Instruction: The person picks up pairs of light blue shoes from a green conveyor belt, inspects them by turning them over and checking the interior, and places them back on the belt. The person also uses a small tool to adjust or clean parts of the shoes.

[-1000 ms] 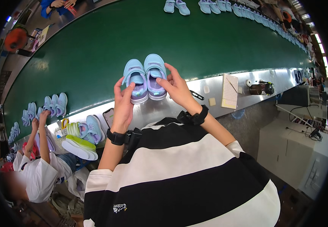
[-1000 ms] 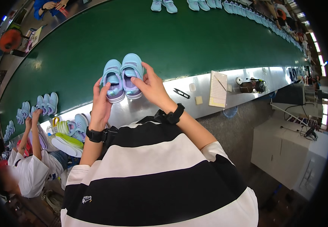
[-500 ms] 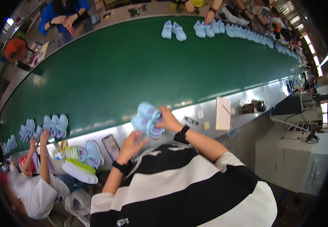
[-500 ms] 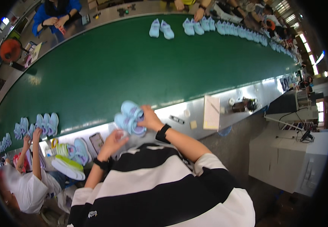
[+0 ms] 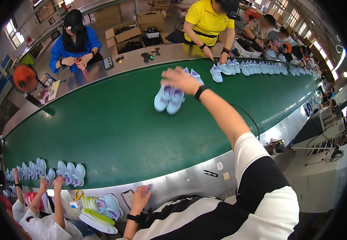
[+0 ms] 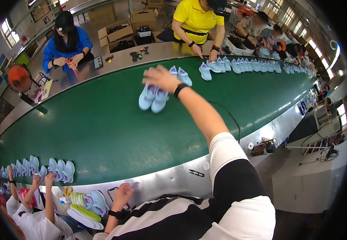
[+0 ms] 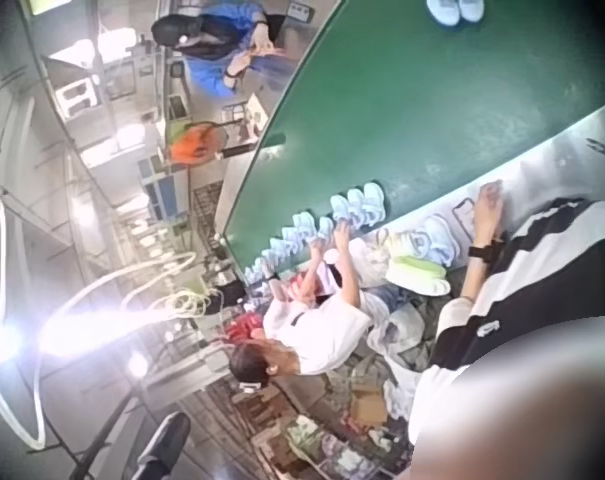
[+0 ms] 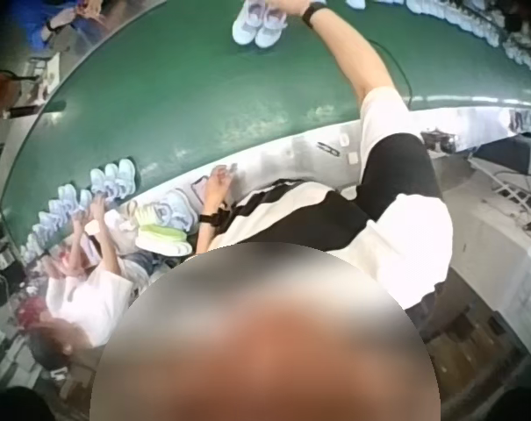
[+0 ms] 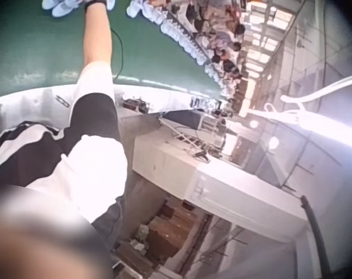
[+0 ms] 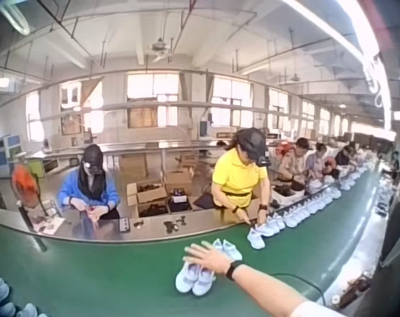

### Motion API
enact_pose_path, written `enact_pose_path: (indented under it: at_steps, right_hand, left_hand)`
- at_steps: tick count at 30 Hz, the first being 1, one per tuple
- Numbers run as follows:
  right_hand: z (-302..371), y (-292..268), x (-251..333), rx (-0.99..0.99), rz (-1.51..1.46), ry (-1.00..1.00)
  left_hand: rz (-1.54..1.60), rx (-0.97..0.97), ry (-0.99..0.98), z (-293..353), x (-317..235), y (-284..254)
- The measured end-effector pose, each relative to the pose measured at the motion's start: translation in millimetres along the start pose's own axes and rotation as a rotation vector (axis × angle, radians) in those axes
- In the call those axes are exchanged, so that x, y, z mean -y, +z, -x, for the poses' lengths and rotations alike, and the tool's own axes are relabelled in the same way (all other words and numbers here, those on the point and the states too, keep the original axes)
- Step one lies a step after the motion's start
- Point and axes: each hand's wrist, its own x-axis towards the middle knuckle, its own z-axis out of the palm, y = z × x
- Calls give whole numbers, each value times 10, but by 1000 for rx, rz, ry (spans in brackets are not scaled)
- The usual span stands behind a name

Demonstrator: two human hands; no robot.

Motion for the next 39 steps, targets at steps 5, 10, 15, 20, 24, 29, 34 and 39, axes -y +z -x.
enact_pose_path:
  at_steps: [5,10,15,20,24,29,34,39]
  right_hand:
    - [169,-236,-142,-268,5,442]
    - [1085,55,1371,-36,-532,622]
    - [1973,302,3103,531,-1048,750]
    - [2260,258,3956,654,-846,750]
    - [2264,135,4150,615,-695,636]
    - [2112,79,4110,600,-769,750]
    - [2076,-49,4010,495,-796,744]
    - [2150,-129,4022,554,-845,790]
  left_hand:
    - [69,-15,21,-203,145,-86]
    - [50,-49,70,-260,203,-206]
    - [103,44,83,-244,341,-173]
    - [86,21,30,-396,685,-544]
    - [-383,-416,120,-667,1102,-1603]
    - [-756,-689,-327,-909,1675,-2786]
    - [-1046,-422,-488,-1125,2075,-3185]
    - [-986,-299,-436,-1292,2053,-3101]
